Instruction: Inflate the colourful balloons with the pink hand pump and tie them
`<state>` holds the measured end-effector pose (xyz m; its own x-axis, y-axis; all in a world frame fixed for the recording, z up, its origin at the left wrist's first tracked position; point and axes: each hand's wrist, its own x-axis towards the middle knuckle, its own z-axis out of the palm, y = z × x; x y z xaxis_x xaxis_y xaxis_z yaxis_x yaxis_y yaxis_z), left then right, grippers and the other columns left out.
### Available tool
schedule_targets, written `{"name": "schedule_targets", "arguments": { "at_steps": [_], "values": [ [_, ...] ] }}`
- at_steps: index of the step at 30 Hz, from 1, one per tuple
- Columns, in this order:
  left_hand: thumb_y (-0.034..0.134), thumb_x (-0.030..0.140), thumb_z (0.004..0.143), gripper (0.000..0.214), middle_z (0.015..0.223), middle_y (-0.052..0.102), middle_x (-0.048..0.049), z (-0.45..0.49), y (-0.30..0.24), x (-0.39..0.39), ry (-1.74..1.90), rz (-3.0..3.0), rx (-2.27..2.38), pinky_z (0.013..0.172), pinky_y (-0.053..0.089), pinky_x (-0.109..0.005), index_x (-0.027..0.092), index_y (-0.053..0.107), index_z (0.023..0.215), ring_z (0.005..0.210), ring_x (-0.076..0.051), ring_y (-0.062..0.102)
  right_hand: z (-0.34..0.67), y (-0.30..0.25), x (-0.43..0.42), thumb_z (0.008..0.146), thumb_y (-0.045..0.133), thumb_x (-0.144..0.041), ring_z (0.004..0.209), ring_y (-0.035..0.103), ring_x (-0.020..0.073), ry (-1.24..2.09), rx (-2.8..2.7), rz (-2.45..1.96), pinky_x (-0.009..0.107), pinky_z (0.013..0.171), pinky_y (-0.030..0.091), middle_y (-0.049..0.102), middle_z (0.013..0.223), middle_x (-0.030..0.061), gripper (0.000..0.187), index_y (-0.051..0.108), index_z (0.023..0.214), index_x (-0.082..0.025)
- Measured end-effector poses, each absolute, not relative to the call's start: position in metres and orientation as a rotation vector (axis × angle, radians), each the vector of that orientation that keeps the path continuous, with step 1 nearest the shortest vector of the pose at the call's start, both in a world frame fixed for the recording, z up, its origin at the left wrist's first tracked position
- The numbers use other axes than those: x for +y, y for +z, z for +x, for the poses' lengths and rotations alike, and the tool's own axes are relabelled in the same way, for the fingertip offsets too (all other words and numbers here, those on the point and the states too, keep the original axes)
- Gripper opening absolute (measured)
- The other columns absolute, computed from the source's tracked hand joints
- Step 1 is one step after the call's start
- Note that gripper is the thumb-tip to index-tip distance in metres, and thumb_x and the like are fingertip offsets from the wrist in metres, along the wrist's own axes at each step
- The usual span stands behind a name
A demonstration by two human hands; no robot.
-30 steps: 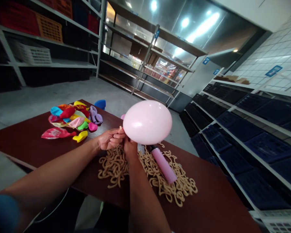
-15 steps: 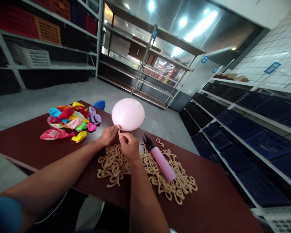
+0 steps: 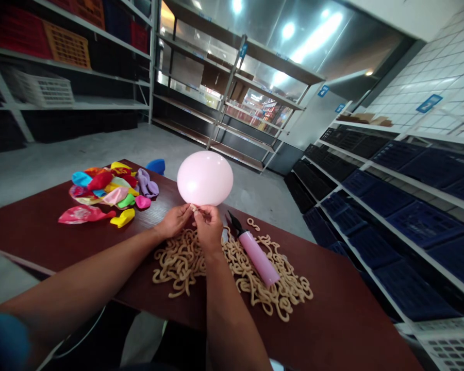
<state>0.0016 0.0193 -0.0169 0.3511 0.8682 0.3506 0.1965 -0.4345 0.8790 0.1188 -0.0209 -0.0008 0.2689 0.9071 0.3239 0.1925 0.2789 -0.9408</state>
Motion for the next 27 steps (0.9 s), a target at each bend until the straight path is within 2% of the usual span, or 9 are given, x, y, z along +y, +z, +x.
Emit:
{"name": "schedule_targets", "arguments": {
  "at_steps": [6, 13, 20, 27],
  "values": [
    [0.028, 0.049, 0.088, 0.046, 0.068, 0.061, -0.0024, 0.002, -0.017, 0.019, 1.101, 1.821, 0.883, 0.062, 0.042, -0.025, 0.015, 0.058, 0.083, 0.061, -0.014, 0.054, 0.12, -0.001, -0.02, 0.071, 0.063, -0.04, 0.053, 0.054, 0.0105, 0.824, -1.198, -1.182, 0.019, 0.041, 0.04, 0.063, 0.067, -0.0005, 0.029, 0.064, 0.091, -0.019],
    [0.028, 0.048, 0.088, 0.044, 0.074, 0.063, -0.0032, 0.0, -0.017, 0.018, 1.052, 1.874, 0.894, 0.072, 0.044, -0.026, 0.016, 0.059, 0.086, 0.074, -0.016, 0.058, 0.121, 0.0, -0.02, 0.065, 0.067, -0.042, 0.047, 0.052, 0.0104, 0.879, -1.163, -1.216, 0.02, 0.038, 0.036, 0.059, 0.055, -0.0023, 0.03, 0.063, 0.081, -0.017],
    [0.026, 0.048, 0.089, 0.046, 0.082, 0.063, -0.0049, 0.006, -0.014, 0.014, 1.014, 1.861, 0.828, 0.072, 0.045, -0.027, 0.015, 0.058, 0.092, 0.074, -0.016, 0.057, 0.12, -0.011, -0.016, 0.072, 0.058, -0.045, 0.055, 0.054, 0.0125, 0.591, -1.163, -1.405, 0.024, 0.052, 0.045, 0.061, 0.063, 0.0, 0.028, 0.056, 0.078, -0.018],
    [0.027, 0.046, 0.088, 0.043, 0.086, 0.063, -0.0059, 0.007, -0.016, 0.017, 1.05, 1.87, 0.852, 0.076, 0.044, -0.028, 0.016, 0.057, 0.093, 0.079, -0.017, 0.058, 0.118, -0.001, -0.023, 0.076, 0.054, -0.037, 0.069, 0.054, 0.0141, 0.255, -1.376, -1.387, 0.026, 0.065, 0.046, 0.06, 0.078, 0.003, 0.019, 0.057, 0.077, -0.018]
  ]
}}
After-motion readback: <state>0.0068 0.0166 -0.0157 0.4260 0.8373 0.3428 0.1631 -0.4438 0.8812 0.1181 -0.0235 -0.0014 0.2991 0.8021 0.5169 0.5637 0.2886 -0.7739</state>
